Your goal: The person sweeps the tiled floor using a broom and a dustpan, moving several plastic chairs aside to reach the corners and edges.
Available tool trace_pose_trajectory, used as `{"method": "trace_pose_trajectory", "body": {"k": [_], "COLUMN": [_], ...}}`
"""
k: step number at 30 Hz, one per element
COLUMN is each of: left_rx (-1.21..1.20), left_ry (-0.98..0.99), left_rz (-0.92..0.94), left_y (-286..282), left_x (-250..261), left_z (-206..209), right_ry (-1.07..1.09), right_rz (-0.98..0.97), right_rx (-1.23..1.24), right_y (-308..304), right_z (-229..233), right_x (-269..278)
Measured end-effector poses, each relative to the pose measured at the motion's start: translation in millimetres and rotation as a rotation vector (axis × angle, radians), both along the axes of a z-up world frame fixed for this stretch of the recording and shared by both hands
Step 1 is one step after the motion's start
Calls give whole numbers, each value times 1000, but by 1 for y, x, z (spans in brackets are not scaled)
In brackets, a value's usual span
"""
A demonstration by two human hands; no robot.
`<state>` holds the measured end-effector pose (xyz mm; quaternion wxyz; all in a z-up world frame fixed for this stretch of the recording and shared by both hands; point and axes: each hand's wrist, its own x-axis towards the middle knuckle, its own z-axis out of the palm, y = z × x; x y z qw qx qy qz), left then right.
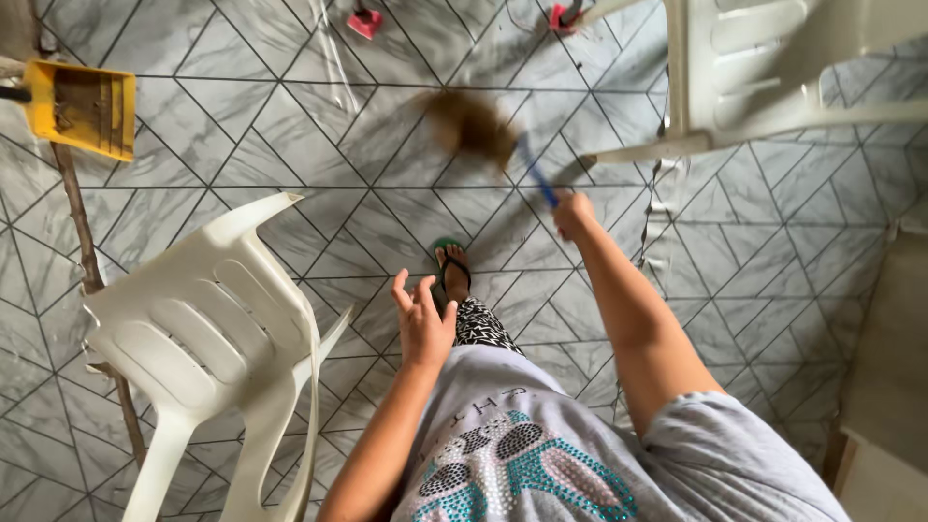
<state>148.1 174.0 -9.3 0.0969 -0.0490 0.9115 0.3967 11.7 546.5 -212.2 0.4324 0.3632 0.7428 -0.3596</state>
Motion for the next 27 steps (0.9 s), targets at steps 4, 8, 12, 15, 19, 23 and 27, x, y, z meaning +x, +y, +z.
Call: {"method": "trace_pose_trajectory", "body": {"k": [4, 8, 12, 15, 19, 23, 27], "left_rx": [-1, 54, 38, 41, 39, 18, -10], "left_ry": [27, -47, -33, -63, -121, -118, -159], "left_rz": [-57, -107, -171, -209, -252, -276, -253], "left_y": [-3, -6, -10, -7, -6, -9, -14], "left_x": [29, 58, 84, 98, 109, 112, 115], "left_z": [1, 5, 2, 2, 2, -7, -11], "right_ry": [962, 487, 91, -64, -294, 69, 815], "right_rz": [300, -492, -739, -676, -406, 30, -8], "right_rx": [368, -277, -503, -514, -124, 146, 358], "right_y": [-20, -66, -117, -114, -49, 12, -28], "right_z": [2, 80, 154, 134, 29, -29, -35], "right_x": [47, 136, 238, 273, 250, 190, 216]}}
